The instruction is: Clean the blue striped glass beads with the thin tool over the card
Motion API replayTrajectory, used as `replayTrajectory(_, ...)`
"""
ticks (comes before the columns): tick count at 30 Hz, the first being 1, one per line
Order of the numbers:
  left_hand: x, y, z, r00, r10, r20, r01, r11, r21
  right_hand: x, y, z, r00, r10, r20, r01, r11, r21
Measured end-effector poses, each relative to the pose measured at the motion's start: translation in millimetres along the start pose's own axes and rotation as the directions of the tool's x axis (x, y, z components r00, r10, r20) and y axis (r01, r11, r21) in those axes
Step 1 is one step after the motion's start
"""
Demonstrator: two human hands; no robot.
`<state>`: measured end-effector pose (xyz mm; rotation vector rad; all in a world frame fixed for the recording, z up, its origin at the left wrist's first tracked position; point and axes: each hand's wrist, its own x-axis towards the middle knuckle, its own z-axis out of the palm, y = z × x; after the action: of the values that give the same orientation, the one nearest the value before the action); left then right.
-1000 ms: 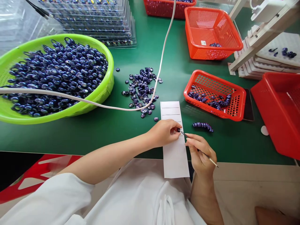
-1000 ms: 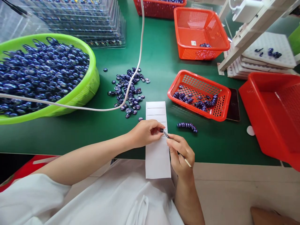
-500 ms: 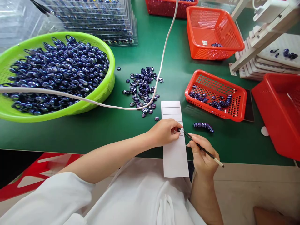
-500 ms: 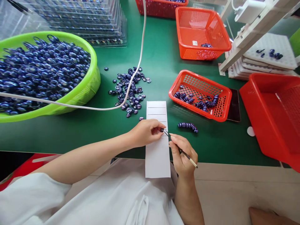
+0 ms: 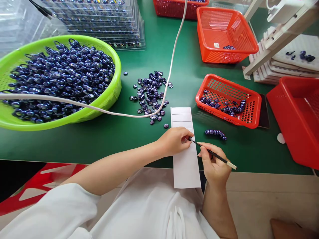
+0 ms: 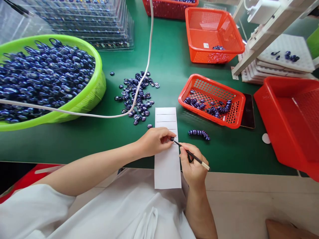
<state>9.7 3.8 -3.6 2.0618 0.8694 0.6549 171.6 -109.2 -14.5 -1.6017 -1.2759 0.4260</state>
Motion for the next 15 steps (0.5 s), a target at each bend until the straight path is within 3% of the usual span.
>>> replayTrajectory(8,-0.1,1.7,-0.7,1.000,0.006,-0.010,-0.006,1.000,0.009,-0.4,-1.2,-1.0,0.998,0.060,-0.028,-0.056,0.991,0.124)
replayTrajectory(15,1.3,3.6,0.7,1.000,-0.006,-0.002,0.006,1.000,-0.001,0.4,-2.5,1.5,0.996,-0.080,-0.043,0.082,0.995,0.055)
